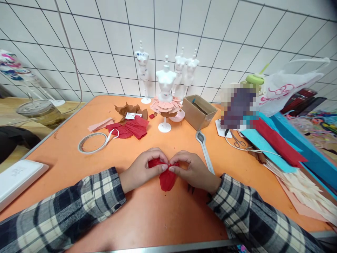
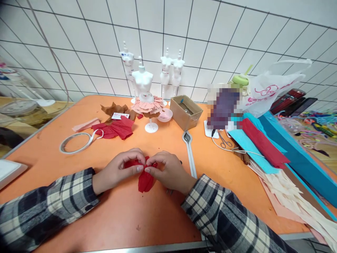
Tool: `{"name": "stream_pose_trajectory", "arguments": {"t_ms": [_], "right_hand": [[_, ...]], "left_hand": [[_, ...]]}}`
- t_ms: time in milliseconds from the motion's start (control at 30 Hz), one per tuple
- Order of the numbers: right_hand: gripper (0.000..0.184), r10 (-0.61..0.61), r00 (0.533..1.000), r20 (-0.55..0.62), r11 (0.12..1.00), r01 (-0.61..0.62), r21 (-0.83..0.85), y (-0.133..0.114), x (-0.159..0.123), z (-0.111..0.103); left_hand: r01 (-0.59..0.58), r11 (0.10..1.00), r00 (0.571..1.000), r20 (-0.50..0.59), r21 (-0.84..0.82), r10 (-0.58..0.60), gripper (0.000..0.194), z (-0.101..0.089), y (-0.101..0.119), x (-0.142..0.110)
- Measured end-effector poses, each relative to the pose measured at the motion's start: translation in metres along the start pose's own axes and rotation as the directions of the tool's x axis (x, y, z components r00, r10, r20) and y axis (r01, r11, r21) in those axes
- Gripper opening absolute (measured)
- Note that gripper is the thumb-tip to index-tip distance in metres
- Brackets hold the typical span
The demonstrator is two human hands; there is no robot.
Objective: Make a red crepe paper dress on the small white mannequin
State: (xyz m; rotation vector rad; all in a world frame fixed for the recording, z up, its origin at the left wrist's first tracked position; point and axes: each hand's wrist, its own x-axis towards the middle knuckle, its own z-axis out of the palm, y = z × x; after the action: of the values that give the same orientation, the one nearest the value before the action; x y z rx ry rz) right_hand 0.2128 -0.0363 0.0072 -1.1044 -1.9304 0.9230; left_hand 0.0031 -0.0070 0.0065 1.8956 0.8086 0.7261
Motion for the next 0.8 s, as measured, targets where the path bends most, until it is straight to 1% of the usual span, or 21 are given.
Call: {"name": "stream_pose_trajectory", "arguments": {"t_ms": [33, 100, 133, 167, 233, 300, 333, 400, 467, 633, 800], "right_hand": [[0.006, -0.013, 1.000, -0.015, 1.000, 0.013, -0.017, 0.000, 0.000, 0.000], [0.007, -0.051, 0.998, -0.025, 0.998, 0.049, -0.050, -0.001, -0.001, 0.001], [0.007, -0.070, 0.997, -0.021, 0.995, 0.069, -0.066, 0.000, -0.002, 0.002], [0.007, -0.084, 0.996, -0.017, 0.993, 0.082, -0.084, 0.000, -0.002, 0.003], [0.006, -0.082, 0.996, -0.039, 0.990, 0.077, -0.120, 0.001, -0.003, 0.005], [0.005, -0.054, 0.994, -0.099, 0.988, 0.039, -0.151, 0.004, -0.003, 0.006], [0.005, -0.042, 0.990, -0.133, 0.987, 0.021, -0.160, 0.006, -0.003, 0.006], [0.004, -0.031, 0.983, -0.179, 0.987, 0.002, -0.161, 0.008, -0.003, 0.006], [0.004, -0.032, 0.981, -0.189, 0.988, 0.002, -0.156, 0.010, -0.003, 0.006], [0.003, -0.023, 0.988, -0.154, 0.986, -0.003, -0.166, 0.009, -0.004, 0.007], [0.003, -0.004, 0.991, -0.136, 0.989, -0.017, -0.150, 0.006, -0.004, 0.008]], "left_hand": [[0.027, 0.999, 1.000, -0.006, -0.040, -0.027, 0.017, -0.001, -0.001, 0.001], [0.084, 0.993, 0.995, -0.048, -0.079, -0.088, 0.030, -0.004, -0.002, 0.003], [0.097, 0.993, 0.992, -0.076, -0.067, -0.102, 0.037, -0.006, -0.002, 0.004], [0.088, 0.995, 0.991, -0.101, -0.040, -0.092, 0.040, -0.008, -0.002, 0.005], [0.012, 0.999, 0.994, -0.105, 0.049, -0.007, 0.033, -0.010, -0.002, 0.006], [-0.076, 0.984, 0.993, -0.080, 0.164, 0.090, 0.026, -0.011, -0.001, 0.007], [-0.101, 0.970, 0.989, -0.080, 0.219, 0.121, 0.022, -0.010, -0.001, 0.007], [-0.113, 0.946, 0.984, -0.098, 0.304, 0.149, 0.013, -0.007, -0.001, 0.006], [-0.115, 0.940, 0.980, -0.115, 0.322, 0.160, 0.011, -0.005, -0.002, 0.006], [-0.120, 0.942, 0.983, -0.096, 0.314, 0.157, 0.011, -0.003, -0.002, 0.005], [-0.149, 0.935, 0.979, -0.086, 0.322, 0.186, 0.012, -0.002, -0.001, 0.003]]}}
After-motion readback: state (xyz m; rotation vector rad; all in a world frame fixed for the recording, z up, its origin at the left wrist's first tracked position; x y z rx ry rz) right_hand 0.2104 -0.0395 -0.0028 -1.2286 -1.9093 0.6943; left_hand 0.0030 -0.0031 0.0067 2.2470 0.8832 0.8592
